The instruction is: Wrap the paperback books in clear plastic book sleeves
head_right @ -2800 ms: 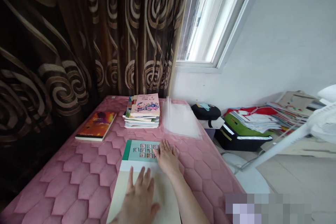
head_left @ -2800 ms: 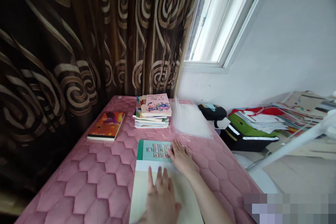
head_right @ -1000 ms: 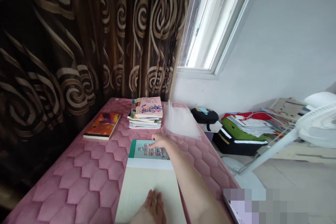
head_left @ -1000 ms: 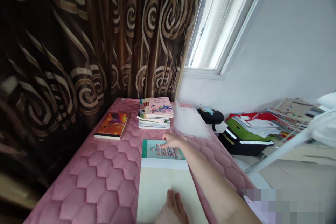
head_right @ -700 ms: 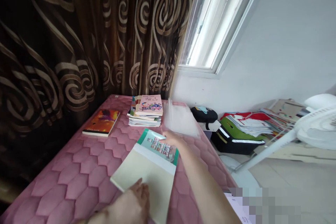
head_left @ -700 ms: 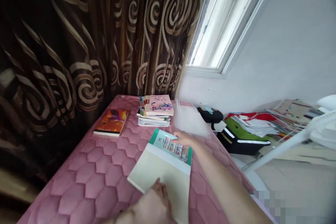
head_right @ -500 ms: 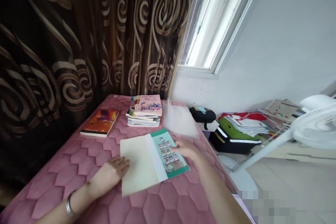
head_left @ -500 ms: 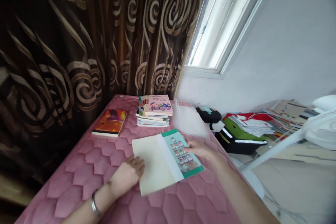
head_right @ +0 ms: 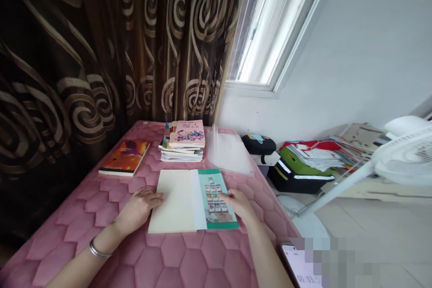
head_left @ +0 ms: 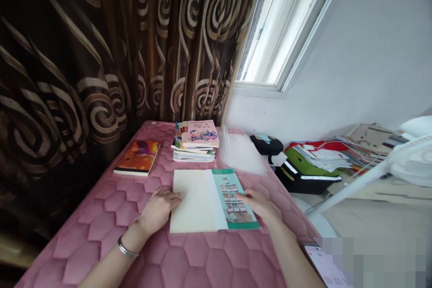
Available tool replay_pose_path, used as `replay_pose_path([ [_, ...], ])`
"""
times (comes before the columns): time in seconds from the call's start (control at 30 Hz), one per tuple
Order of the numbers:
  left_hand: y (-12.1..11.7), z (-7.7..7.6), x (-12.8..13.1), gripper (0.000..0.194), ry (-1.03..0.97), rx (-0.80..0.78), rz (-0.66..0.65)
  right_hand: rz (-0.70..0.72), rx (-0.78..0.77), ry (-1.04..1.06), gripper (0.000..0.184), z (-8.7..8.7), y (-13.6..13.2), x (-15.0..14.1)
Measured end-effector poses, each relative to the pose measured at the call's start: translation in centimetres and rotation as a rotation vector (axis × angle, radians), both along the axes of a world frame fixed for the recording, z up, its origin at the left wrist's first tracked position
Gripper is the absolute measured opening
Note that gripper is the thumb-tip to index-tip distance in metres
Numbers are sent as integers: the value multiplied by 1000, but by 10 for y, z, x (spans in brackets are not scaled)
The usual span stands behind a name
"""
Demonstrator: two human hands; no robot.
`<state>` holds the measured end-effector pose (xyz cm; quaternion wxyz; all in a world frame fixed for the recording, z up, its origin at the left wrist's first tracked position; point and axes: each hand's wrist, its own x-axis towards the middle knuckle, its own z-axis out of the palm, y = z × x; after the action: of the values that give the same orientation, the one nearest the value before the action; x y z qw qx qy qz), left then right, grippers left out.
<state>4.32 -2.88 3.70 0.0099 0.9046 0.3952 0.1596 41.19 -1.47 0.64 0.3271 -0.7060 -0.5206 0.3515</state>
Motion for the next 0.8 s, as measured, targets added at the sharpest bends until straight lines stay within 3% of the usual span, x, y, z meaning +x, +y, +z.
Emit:
replay_pose_path([
  [0.1,5,7,10,34,-53,-93,110,-13,-12,75,27,0,-1,-1],
  [0.2,16,13,22,29,-137,-194,319,-29,-19,158,26,0,-1,-3],
  [0.33,28,8,32,28,-233,-279,486,-9,-46,260,30,2,-1,-2],
  [0.47,33,-11,28,20,-349,-292,509,-12,-41,348,31,2,-5,0],
  [0.57,35,-21,21,19,-406,-271,507,-7,-52,549,32,10,-11,-1],
  [0.7,37,-22,18,20,-452,-290,498,134,-42,930,58,33,-18,-20],
  [0.8,36,-20,19,19,-459,-293,510,260,117,867,69,48,-17,-49],
])
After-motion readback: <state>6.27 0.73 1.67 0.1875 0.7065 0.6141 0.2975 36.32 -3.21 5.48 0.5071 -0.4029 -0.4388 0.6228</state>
